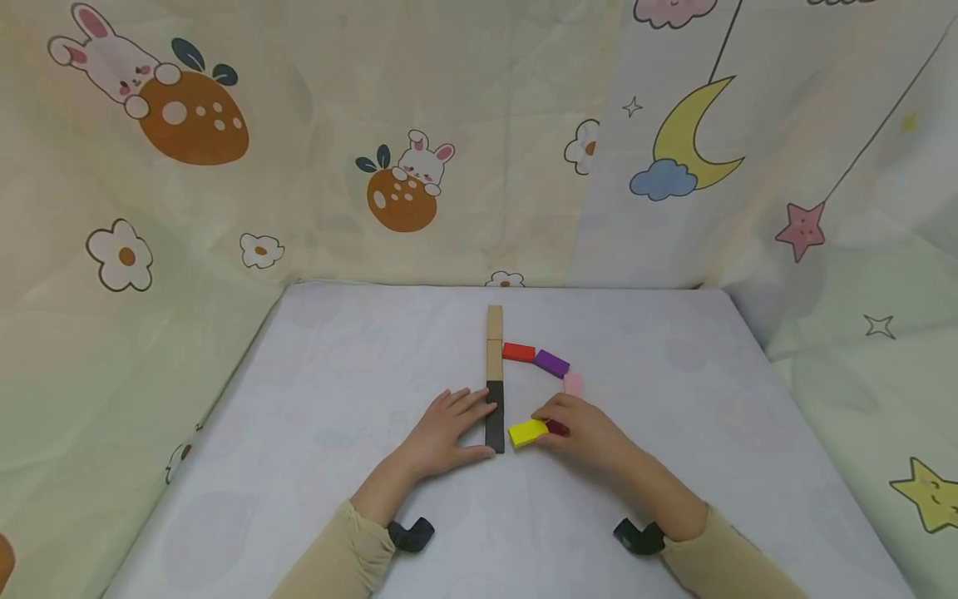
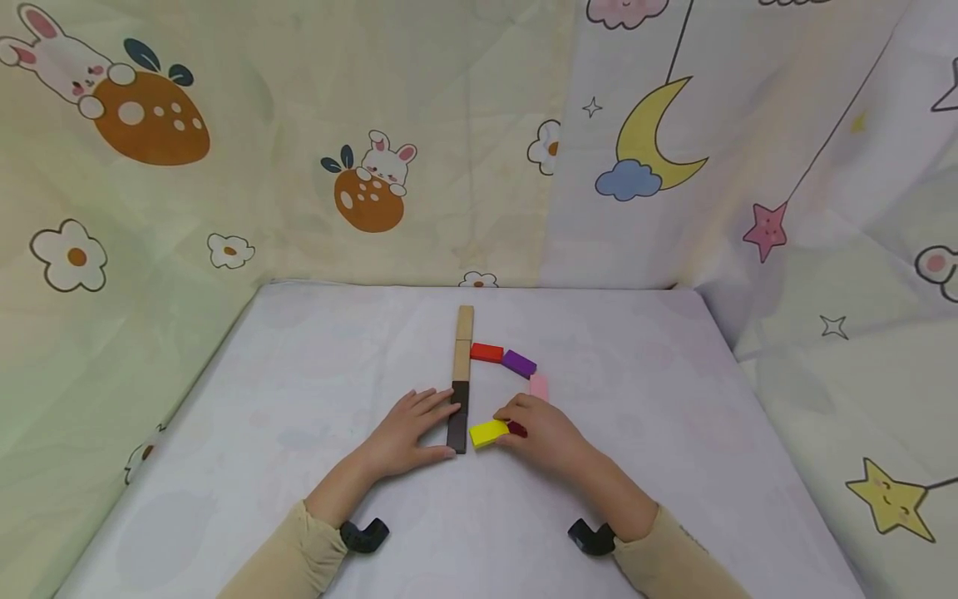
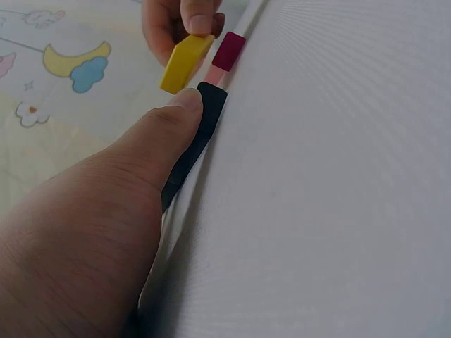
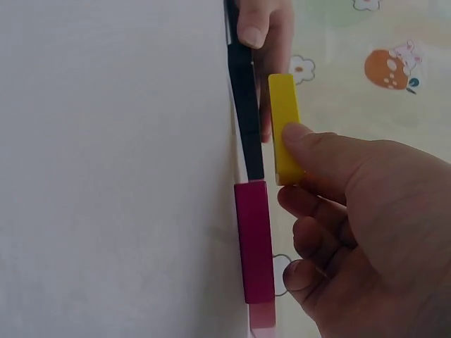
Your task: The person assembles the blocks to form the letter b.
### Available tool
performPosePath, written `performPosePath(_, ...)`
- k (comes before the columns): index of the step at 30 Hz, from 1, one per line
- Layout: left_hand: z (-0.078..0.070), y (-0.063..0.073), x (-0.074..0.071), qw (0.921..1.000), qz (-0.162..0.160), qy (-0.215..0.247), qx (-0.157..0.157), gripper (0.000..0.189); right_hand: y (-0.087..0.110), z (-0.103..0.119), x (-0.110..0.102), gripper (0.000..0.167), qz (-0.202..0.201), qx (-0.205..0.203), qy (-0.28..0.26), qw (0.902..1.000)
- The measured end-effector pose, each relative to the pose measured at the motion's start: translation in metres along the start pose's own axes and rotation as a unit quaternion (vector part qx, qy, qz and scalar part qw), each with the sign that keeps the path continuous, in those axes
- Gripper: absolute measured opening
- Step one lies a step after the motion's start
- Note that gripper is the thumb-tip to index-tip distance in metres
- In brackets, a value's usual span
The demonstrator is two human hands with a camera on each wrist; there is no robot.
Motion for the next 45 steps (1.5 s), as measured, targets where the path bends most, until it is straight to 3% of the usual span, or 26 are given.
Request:
performPosePath(12, 0.0, -0.001, 0.0, 1.0, -0.002, 0.002, 0.0, 0.075, -0.001, 0.003, 0.007, 0.035, 0.003, -0.039, 0.042, 0.9983)
performPosePath(45, -0.002, -0.001, -0.001, 0.9999, -0.01, -0.007, 0.002, 0.075, -0.001, 0.004, 0.017, 0.038, 0.017, -0.006, 0.085, 0.9962)
Point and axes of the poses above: each hand's wrist, its own y-axis away from the middle knuckle, its own x-axis out of the palm, z = x × y, the point moved 5 cm from there along -y, towards the middle knuckle, and after that the axes turned 11 degrees about -z, right-handed, at the moved point
